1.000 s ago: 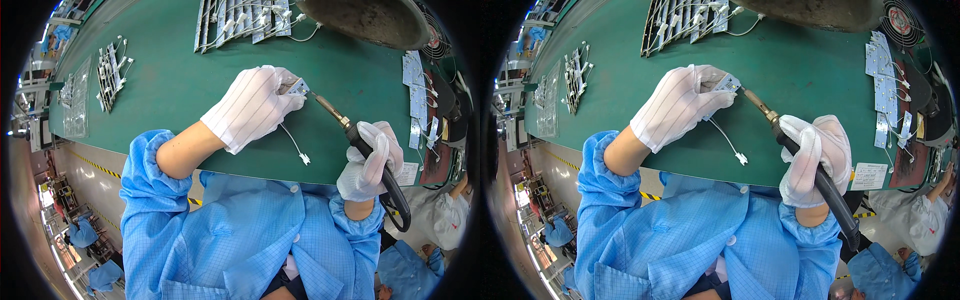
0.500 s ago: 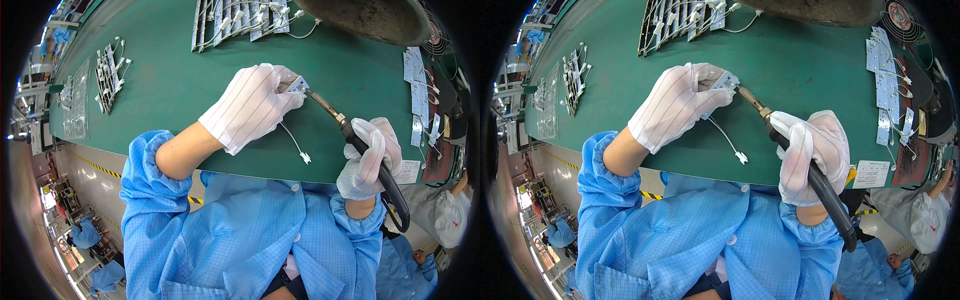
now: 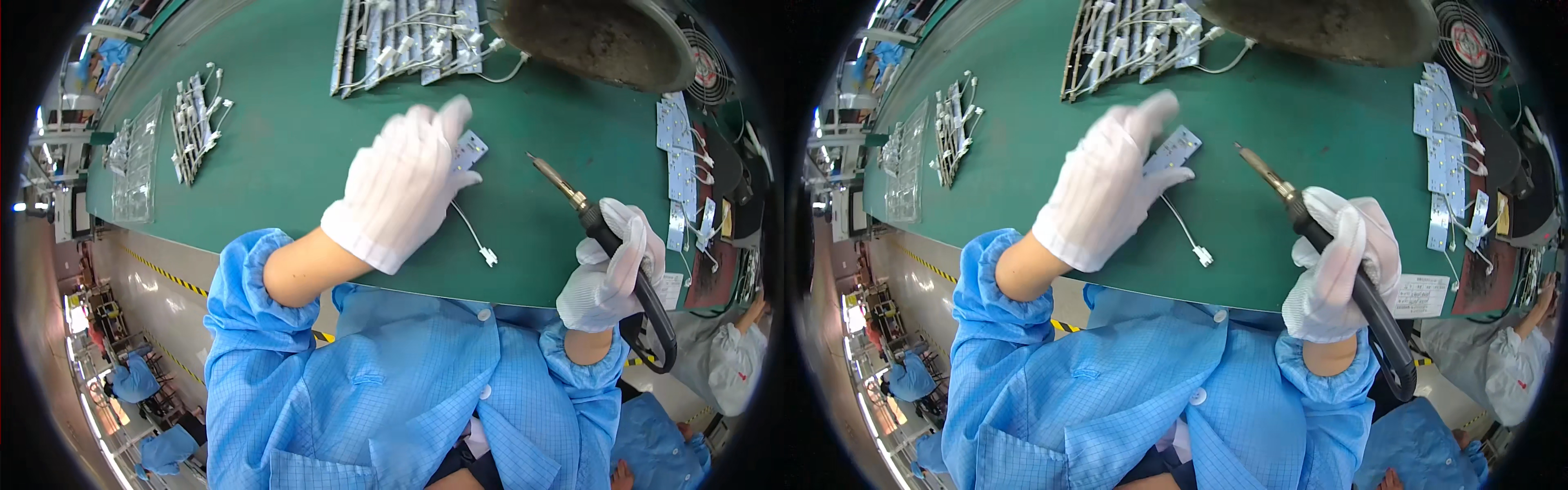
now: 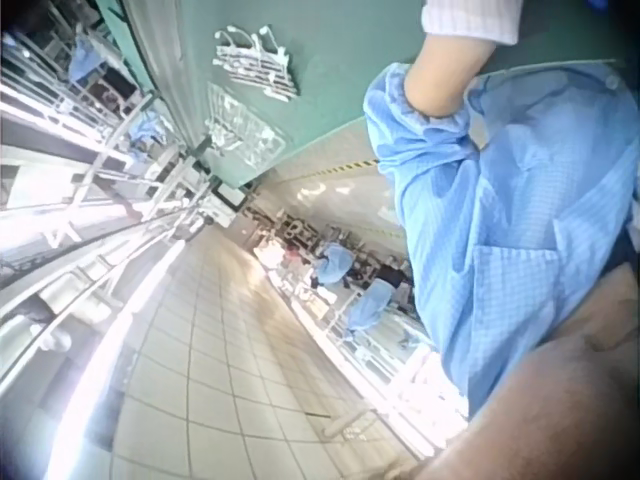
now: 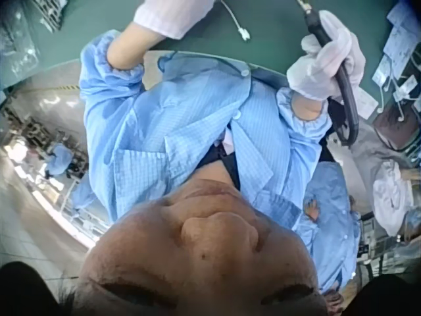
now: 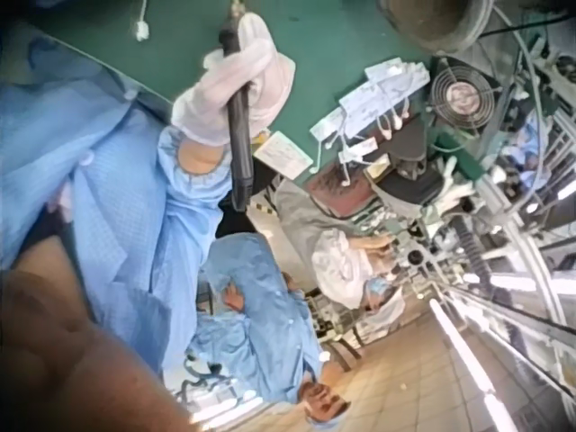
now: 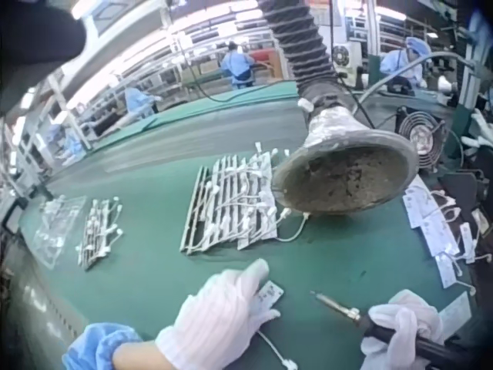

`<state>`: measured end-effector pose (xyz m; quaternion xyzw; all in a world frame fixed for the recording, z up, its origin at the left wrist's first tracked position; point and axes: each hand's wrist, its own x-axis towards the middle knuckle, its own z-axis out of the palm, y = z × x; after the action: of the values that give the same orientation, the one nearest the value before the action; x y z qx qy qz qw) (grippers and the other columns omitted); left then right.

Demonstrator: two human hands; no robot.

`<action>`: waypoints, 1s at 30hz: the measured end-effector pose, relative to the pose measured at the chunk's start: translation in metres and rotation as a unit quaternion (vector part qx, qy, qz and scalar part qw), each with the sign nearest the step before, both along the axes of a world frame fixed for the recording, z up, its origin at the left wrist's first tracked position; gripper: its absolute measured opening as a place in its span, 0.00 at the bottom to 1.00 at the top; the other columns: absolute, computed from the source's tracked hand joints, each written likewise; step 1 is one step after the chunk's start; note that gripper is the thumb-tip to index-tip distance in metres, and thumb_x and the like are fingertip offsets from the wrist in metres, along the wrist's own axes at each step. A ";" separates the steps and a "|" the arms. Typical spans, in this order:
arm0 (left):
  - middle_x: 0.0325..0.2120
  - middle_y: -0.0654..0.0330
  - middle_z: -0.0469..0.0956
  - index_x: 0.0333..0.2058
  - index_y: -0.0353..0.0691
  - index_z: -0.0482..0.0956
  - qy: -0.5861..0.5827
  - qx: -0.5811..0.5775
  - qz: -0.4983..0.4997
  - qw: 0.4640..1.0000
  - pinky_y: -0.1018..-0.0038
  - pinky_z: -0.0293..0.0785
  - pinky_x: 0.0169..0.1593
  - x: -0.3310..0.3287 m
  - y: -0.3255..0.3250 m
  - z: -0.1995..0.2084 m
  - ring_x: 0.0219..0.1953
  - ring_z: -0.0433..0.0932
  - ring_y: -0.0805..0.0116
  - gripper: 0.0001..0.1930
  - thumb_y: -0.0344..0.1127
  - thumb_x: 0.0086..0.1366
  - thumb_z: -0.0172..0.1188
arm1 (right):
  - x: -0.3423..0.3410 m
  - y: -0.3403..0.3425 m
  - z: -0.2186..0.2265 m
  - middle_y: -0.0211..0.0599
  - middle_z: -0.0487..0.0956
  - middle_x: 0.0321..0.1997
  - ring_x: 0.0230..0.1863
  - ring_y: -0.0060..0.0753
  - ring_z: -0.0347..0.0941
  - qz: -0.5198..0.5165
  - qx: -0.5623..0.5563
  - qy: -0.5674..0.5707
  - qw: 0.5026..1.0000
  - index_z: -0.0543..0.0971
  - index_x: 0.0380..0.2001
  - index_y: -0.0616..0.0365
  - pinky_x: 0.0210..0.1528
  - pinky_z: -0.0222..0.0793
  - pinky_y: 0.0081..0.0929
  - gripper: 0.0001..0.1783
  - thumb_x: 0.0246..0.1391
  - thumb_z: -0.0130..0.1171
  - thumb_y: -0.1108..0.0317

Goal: Soldering wires onto LED light strips at a manual assembly station.

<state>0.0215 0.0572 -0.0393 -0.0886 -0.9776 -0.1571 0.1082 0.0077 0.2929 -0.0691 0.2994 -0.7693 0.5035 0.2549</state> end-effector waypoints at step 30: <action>0.44 0.41 0.78 0.43 0.34 0.79 -0.110 0.032 0.551 0.827 0.61 0.70 0.51 0.055 -0.393 0.022 0.48 0.77 0.47 0.32 0.61 0.64 0.46 | 0.005 -0.015 -0.001 0.45 0.79 0.43 0.25 0.23 0.69 -0.120 -0.056 -0.090 0.987 0.77 0.48 0.68 0.21 0.59 0.16 0.20 0.65 0.45 0.63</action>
<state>0.0760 -0.3356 -0.0169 0.4859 -0.8640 -0.1115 0.0710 0.0126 0.2777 -0.0700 0.1436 -0.7899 0.5366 0.2600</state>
